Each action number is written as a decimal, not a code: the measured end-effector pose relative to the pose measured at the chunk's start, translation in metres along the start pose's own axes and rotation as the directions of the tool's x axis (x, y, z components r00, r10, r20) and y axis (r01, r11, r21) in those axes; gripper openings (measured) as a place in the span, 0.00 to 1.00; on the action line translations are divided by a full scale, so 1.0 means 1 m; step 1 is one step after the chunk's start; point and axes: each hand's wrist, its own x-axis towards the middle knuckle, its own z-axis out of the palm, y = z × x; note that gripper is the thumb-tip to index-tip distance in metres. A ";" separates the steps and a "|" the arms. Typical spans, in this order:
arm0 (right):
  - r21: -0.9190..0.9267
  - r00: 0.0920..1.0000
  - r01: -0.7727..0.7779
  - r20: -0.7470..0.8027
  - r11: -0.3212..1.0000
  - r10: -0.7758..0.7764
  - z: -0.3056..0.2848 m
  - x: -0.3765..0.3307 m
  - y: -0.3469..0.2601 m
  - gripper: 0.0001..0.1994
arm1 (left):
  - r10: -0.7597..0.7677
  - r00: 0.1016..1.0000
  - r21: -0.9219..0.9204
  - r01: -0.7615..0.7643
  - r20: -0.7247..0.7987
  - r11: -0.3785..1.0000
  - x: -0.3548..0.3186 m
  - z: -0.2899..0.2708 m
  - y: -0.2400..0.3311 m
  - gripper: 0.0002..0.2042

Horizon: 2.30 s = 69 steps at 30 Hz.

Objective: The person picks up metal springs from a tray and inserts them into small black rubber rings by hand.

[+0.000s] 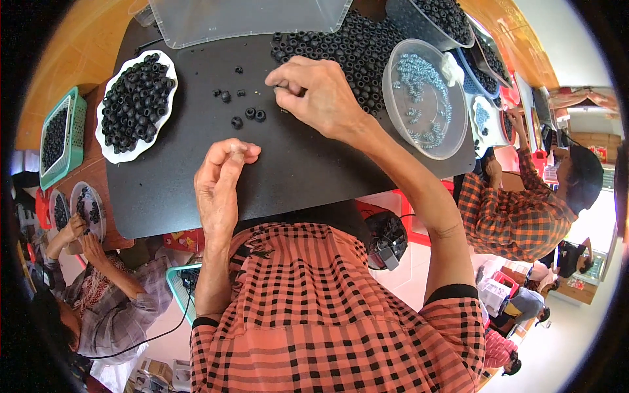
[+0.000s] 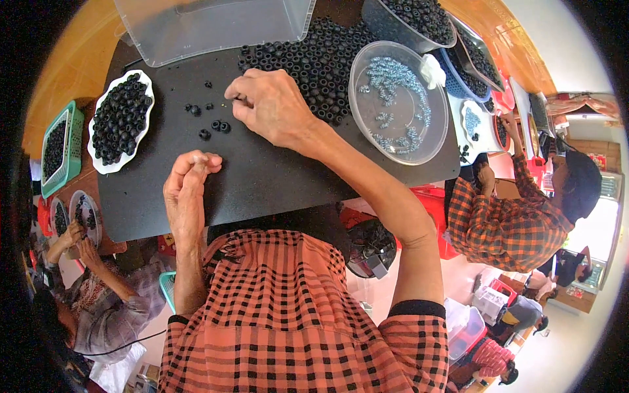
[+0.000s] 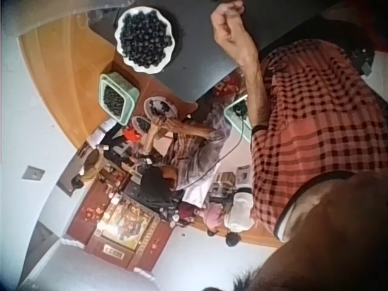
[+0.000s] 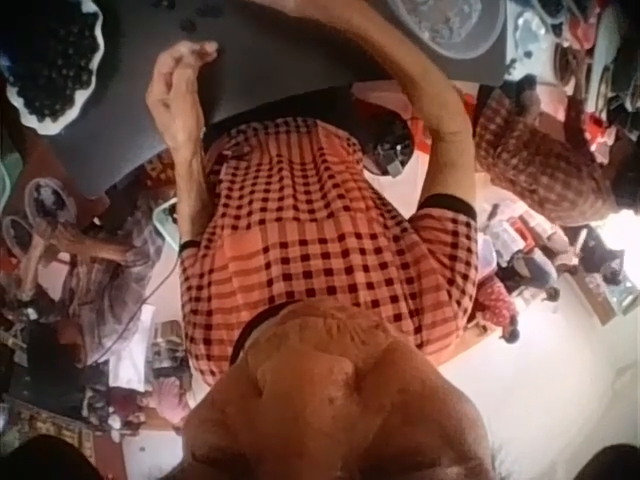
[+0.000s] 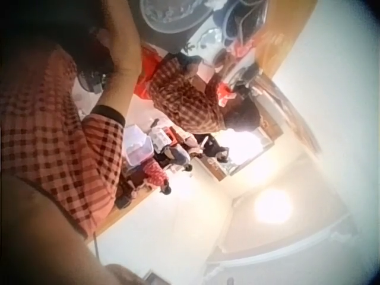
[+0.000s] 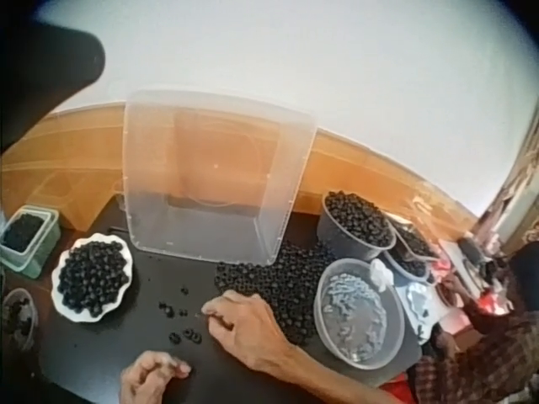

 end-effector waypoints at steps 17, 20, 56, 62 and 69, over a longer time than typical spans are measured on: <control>-0.286 0.967 0.235 -0.032 0.929 -0.255 0.027 -0.017 -0.007 0.09 | 0.013 1.000 0.064 -0.014 0.018 0.998 0.003 0.001 -0.001 0.08; -0.342 0.983 0.184 0.059 0.922 -0.174 0.033 -0.015 -0.006 0.10 | 0.036 0.999 0.050 -0.038 0.026 0.998 0.002 0.001 -0.002 0.08; -0.083 0.920 0.316 -0.216 0.945 -0.326 0.041 -0.072 -0.021 0.13 | -0.161 0.973 -0.100 0.179 0.164 0.979 -0.003 -0.004 0.006 0.09; 0.006 0.935 0.266 -0.244 0.964 -0.256 0.031 -0.055 -0.018 0.10 | -0.141 0.985 -0.248 0.160 0.095 0.955 -0.009 -0.026 0.012 0.06; -0.145 0.938 0.346 0.067 0.927 -0.340 0.046 -0.025 -0.021 0.11 | -0.119 0.990 -0.305 0.135 0.071 0.943 -0.005 -0.027 0.005 0.07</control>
